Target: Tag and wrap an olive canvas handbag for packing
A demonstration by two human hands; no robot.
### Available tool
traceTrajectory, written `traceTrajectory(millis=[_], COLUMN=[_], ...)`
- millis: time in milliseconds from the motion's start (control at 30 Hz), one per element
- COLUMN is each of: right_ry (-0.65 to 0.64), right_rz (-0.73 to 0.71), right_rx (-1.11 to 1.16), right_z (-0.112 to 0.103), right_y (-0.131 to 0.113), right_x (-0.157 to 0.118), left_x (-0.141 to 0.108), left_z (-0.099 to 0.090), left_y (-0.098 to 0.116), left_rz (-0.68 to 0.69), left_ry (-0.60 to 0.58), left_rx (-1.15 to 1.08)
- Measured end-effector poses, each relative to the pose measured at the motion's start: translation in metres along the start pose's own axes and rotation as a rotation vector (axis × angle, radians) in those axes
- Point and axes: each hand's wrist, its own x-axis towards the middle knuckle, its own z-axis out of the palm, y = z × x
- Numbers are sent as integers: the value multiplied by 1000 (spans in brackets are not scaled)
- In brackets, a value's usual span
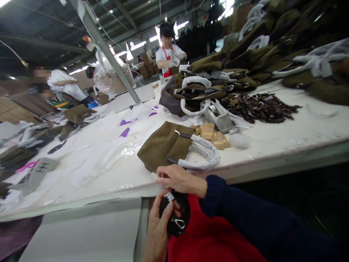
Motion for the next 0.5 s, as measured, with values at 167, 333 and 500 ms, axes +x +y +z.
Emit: traceTrajectory(millis=[167,333,500], right_ry=[322,122,173], right_rz=[217,523,568], right_rx=[218,545,709], right_z=[-11,3,23], right_y=[-7,-16,-2], right_x=[-92,-160,-161], left_x=[-13,-14,-9], left_z=[1,8,17], left_y=[-21,-44,-43], left_rz=[134,260,277], left_ry=[-36,-175,-315], left_rx=[182,351,576])
